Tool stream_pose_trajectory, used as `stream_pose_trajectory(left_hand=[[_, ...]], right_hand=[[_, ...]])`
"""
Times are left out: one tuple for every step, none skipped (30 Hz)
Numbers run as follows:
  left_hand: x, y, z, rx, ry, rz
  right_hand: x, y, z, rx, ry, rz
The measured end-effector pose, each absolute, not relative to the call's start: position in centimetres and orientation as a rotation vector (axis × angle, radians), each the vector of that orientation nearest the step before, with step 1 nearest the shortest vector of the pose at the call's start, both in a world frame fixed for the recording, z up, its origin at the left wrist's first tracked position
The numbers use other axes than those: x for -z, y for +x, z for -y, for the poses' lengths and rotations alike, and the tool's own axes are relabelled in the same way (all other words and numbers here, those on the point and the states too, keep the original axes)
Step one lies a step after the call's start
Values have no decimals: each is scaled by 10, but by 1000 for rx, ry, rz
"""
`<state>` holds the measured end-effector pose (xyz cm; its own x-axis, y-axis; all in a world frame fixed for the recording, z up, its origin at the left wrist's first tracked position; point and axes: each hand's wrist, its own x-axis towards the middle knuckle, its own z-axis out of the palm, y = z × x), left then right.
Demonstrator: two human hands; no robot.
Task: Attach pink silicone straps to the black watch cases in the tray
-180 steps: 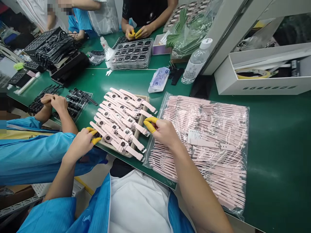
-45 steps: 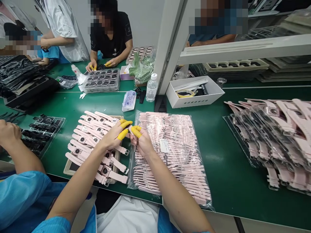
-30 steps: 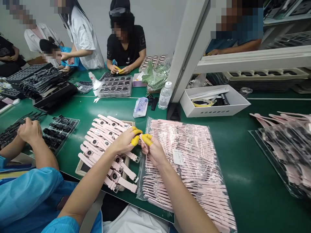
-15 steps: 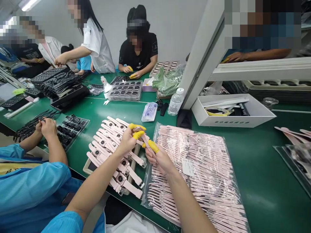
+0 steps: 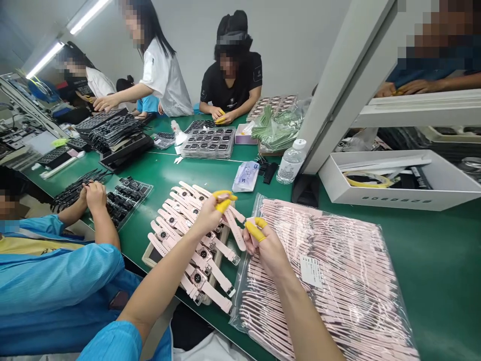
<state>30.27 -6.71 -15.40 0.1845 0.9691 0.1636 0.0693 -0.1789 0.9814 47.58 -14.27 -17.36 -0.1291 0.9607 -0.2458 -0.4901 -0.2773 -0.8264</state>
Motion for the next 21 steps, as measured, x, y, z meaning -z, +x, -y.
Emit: stream_pose_trajectory(left_hand=[[157, 306, 70, -1039, 1654, -1039], [159, 308, 73, -932, 1823, -1029], [160, 310, 76, -836, 1970, -1015], [160, 312, 79, -749, 2085, -994], [160, 312, 81, -678, 2169, -969], [158, 312, 83, -620, 2223, -946], [156, 312, 84, -574, 2254, -928], [154, 312, 84, -538, 2270, -916], [153, 311, 85, -513, 2279, -911], [151, 311, 85, -496, 2285, -907], [150, 310, 85, -481, 2291, -900], [148, 310, 84, -469, 2297, -891], [147, 310, 84, -460, 2301, -883], [147, 309, 84, -454, 2301, -880], [146, 309, 84, -453, 2299, -884], [146, 309, 84, -454, 2296, -894], [145, 309, 84, -456, 2295, -908], [146, 309, 84, -459, 2296, -923], [146, 309, 84, -462, 2298, -935], [147, 310, 84, -465, 2301, -941], [148, 310, 84, -468, 2304, -944]], right_hand=[[174, 475, 143, -1639, -949, 697], [174, 474, 144, -1639, -940, 696], [174, 474, 144, -1645, -934, 700], [175, 473, 145, -1654, -931, 712], [175, 472, 146, -1662, -930, 728], [175, 472, 146, -1668, -931, 744], [175, 472, 147, -1675, -932, 757], [175, 472, 147, -1684, -932, 769], [175, 472, 147, -1698, -929, 778], [175, 472, 148, -1719, -923, 782], [175, 473, 148, -1741, -916, 780], [175, 473, 148, -1761, -911, 772], [175, 474, 148, -1779, -907, 757], [175, 474, 148, -1789, -903, 733], [175, 474, 148, -1793, -900, 704], [175, 474, 148, -1792, -900, 679], [175, 474, 147, -1788, -901, 660], [175, 474, 147, -1780, -901, 644], [175, 474, 147, -1772, -902, 633], [175, 474, 146, -1765, -901, 626], [175, 473, 146, -1762, -897, 622]])
